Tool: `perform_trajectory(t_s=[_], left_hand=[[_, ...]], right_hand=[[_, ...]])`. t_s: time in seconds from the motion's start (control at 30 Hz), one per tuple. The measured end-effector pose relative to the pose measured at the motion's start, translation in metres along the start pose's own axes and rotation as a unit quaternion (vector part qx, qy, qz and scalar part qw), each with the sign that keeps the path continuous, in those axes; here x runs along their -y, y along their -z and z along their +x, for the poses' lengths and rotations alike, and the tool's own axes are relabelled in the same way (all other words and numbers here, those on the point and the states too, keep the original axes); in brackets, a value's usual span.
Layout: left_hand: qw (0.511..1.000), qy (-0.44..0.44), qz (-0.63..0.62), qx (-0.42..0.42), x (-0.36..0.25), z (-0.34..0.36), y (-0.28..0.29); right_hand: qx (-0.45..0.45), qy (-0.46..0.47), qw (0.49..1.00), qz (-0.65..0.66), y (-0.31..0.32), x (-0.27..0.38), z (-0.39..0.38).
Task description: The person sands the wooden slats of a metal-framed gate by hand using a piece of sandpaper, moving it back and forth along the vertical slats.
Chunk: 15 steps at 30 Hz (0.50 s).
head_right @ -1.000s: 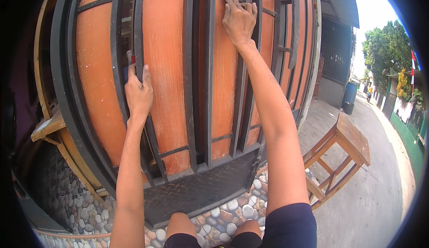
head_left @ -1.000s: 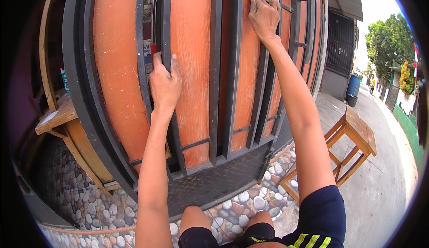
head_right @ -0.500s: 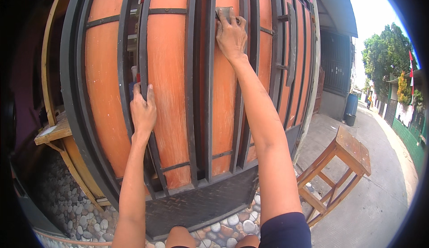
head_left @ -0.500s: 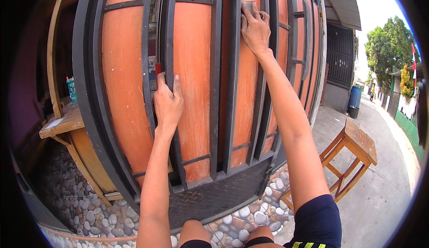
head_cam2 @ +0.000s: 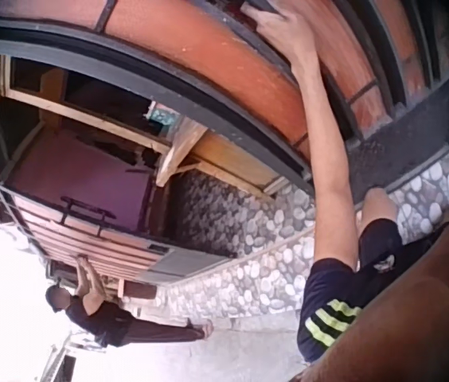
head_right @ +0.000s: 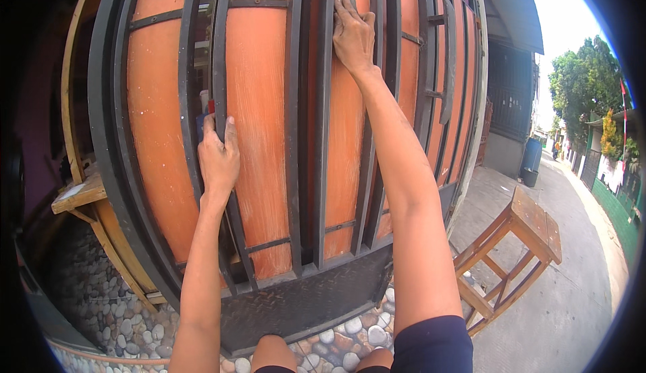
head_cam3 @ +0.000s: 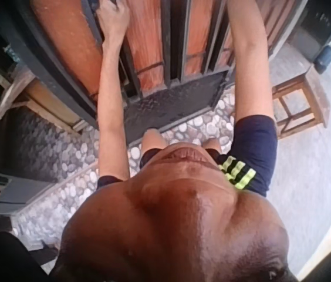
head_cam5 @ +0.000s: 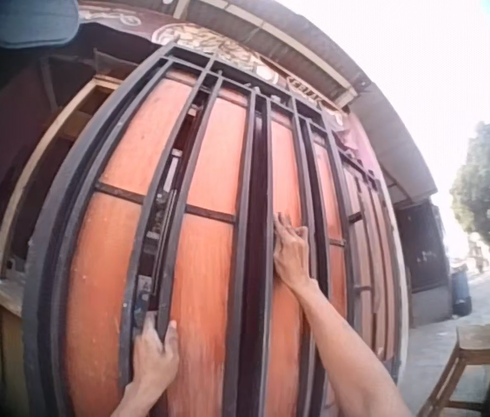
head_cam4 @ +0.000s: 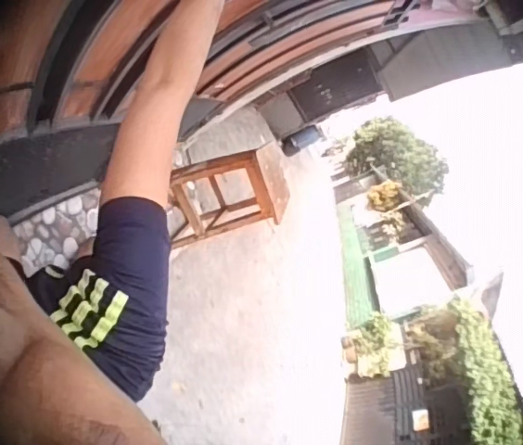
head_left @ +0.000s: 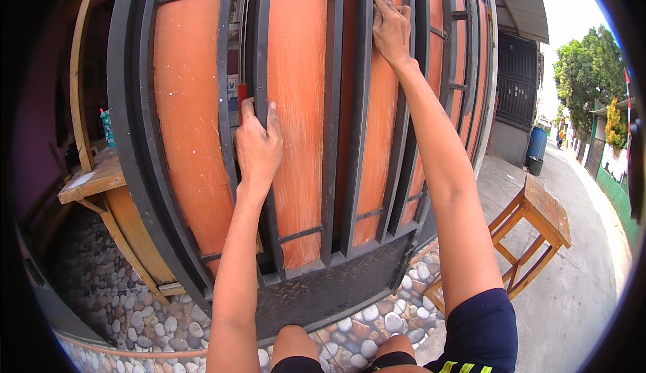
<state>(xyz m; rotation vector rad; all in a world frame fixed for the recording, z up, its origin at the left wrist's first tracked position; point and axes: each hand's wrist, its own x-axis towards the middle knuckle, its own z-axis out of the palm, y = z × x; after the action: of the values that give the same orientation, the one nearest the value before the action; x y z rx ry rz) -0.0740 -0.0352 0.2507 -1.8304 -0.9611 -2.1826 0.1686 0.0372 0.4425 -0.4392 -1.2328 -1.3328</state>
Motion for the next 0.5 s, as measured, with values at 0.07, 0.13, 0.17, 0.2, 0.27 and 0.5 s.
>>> perform_trajectory(t_s=[0.07,0.13,0.17,0.2,0.27,0.5], left_hand=[[1.000,0.002,0.010,-0.010,0.008,0.001,0.002],[1.000,-0.008,0.018,-0.015,0.009,0.000,0.003],[0.999,-0.021,0.025,-0.025,0.007,0.002,0.005],[0.999,-0.029,0.027,-0.028,0.005,0.004,0.006],[1.000,0.008,0.029,-0.007,0.001,0.001,0.003],[0.996,0.078,0.044,0.024,0.001,0.001,0.009]], right_hand=[[0.019,-0.001,1.000,-0.004,0.001,0.011,-0.021],[0.030,0.018,0.999,-0.028,0.005,0.017,-0.037],[0.021,0.017,0.999,-0.029,0.003,0.015,-0.033],[0.008,0.021,0.999,-0.049,-0.001,0.013,-0.029],[0.009,0.000,0.998,-0.058,-0.002,0.008,-0.019],[0.014,-0.007,1.000,-0.014,0.007,0.021,-0.042]])
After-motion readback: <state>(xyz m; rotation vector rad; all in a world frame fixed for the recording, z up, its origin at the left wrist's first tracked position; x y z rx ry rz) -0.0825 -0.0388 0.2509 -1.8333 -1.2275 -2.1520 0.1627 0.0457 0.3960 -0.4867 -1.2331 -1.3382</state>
